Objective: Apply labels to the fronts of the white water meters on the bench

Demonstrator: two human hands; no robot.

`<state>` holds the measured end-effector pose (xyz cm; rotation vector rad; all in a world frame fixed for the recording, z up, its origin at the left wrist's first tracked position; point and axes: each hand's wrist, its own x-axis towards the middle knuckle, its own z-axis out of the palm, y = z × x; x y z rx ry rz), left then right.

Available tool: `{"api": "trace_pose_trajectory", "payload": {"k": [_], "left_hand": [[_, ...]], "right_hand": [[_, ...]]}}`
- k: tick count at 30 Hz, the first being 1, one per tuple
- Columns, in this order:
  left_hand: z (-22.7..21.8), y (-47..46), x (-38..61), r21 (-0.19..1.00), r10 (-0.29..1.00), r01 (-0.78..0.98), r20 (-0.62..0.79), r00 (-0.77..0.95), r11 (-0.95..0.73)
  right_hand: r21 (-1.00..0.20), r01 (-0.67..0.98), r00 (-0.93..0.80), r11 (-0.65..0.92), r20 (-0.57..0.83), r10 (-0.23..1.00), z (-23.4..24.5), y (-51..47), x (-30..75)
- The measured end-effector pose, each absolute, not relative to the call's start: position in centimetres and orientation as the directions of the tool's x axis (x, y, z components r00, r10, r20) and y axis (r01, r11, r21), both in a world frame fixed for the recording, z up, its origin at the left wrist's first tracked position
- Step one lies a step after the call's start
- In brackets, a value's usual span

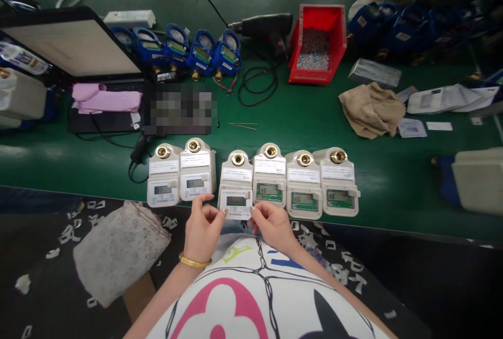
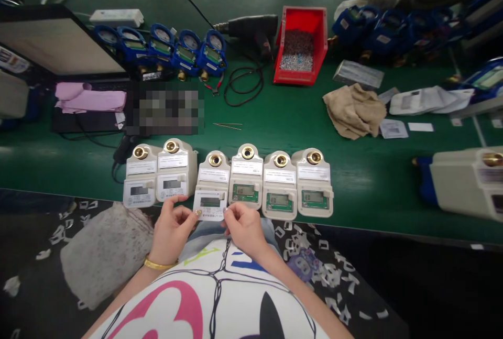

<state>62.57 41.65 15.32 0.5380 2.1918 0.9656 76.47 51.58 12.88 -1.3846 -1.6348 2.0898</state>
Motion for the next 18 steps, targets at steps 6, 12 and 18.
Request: {"api": "trace_pose_trajectory", "payload": {"k": [6,12,18], "left_hand": [[14.68,41.69,62.39,0.785,0.609,0.090,-0.396,-0.687,0.613],[14.85,41.69,62.46,0.776,0.598,0.093,-0.398,-0.696,0.624],[14.92,41.56,62.45,0.782,0.609,0.149,-0.334,-0.720,0.605]], "right_hand": [[-0.789,0.423,-0.520,-0.447,-0.615,0.593,12.71,51.42,76.10],[-0.773,0.448,-0.507,-0.449,-0.633,0.584,13.02,51.56,75.87],[-0.784,0.418,-0.526,-0.459,-0.621,0.582,13.30,51.48,75.73]]}}
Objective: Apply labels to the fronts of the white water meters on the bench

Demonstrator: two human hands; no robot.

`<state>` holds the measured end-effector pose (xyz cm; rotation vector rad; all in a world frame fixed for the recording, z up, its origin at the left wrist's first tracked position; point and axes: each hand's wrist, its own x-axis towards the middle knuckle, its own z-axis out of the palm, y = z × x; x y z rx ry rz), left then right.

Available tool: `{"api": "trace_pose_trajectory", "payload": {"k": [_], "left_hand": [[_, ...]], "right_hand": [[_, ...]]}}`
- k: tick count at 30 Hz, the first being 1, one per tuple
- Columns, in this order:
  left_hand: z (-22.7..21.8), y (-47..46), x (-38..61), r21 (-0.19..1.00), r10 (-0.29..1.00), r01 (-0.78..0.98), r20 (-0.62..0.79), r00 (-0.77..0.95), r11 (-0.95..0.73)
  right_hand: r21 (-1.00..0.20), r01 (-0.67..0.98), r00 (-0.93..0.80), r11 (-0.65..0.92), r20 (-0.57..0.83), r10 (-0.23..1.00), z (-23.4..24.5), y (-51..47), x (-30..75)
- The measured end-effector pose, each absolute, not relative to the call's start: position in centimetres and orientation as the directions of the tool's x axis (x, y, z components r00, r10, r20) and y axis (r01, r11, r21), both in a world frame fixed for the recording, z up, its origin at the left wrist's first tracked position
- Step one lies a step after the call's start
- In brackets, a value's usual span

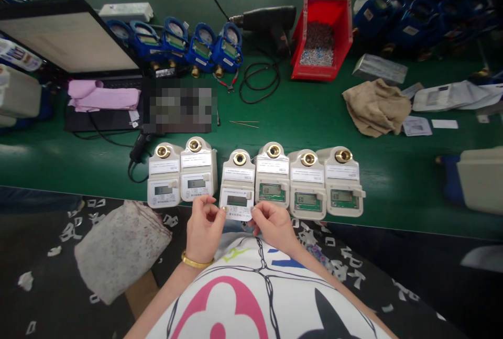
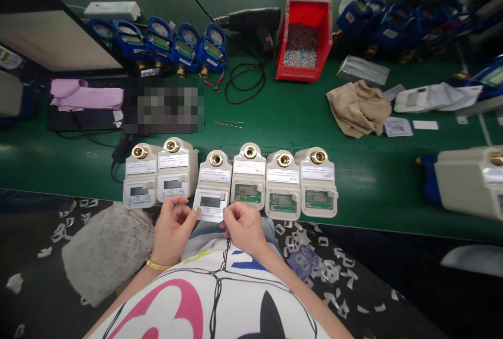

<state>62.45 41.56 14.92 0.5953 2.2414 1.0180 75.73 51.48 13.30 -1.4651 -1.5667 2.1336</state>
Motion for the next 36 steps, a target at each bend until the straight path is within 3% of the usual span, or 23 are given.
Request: {"api": "trace_pose_trajectory", "payload": {"k": [36], "left_hand": [[13.9,42.0,62.3,0.752,0.595,0.138,-0.379,-0.709,0.644]], "right_hand": [[-0.739,0.538,-0.476,-0.405,-0.664,0.577,13.0,51.7,75.1]]}}
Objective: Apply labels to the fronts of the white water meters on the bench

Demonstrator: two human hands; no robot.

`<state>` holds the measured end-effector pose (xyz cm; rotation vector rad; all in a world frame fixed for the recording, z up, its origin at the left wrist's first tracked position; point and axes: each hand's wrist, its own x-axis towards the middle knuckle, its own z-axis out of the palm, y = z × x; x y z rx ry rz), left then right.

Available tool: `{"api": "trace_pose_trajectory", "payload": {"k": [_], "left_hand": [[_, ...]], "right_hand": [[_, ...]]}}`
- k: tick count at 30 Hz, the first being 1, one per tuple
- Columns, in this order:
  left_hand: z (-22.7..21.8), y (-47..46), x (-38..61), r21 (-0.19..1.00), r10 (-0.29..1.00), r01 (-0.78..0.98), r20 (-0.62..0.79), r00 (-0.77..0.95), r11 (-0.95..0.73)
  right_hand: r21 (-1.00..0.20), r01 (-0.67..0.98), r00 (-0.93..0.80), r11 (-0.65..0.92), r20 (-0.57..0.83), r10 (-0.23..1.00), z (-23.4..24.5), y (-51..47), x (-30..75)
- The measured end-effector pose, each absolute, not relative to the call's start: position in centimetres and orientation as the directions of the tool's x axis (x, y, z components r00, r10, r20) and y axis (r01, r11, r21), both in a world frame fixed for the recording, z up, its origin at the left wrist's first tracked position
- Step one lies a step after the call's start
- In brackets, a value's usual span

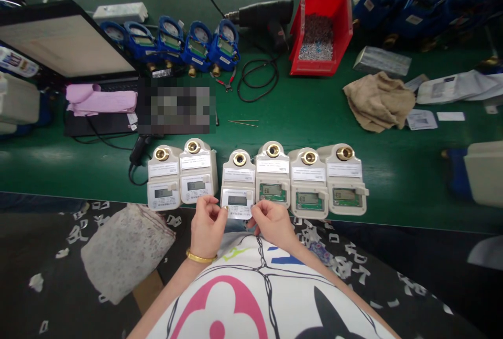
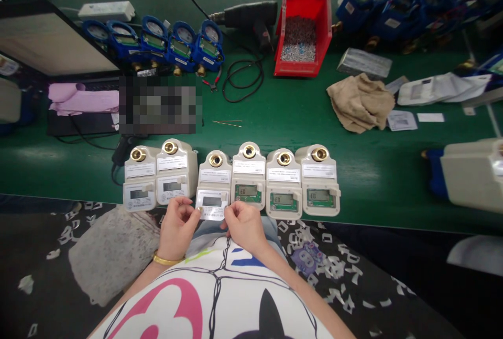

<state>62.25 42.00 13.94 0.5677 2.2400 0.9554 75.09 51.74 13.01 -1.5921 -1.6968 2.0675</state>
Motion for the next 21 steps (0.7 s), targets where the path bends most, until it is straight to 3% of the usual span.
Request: {"api": "trace_pose_trajectory", "payload": {"k": [13,18,21], "left_hand": [[14.0,42.3,61.9,0.724,0.591,0.188,-0.354,-0.725,0.664],[14.3,42.6,61.6,0.674,0.594,0.242,-0.356,-0.722,0.698],[14.7,43.1,61.3,0.603,0.628,0.329,-0.390,-0.673,0.727]], "right_hand": [[-0.728,0.596,-0.487,-0.338,-0.663,0.569,13.0,52.0,74.7],[-0.712,0.697,-0.528,-0.081,-0.587,0.614,13.7,52.4,74.4],[-0.610,0.774,-0.547,0.167,-0.513,0.662,14.0,52.5,73.9]]}}
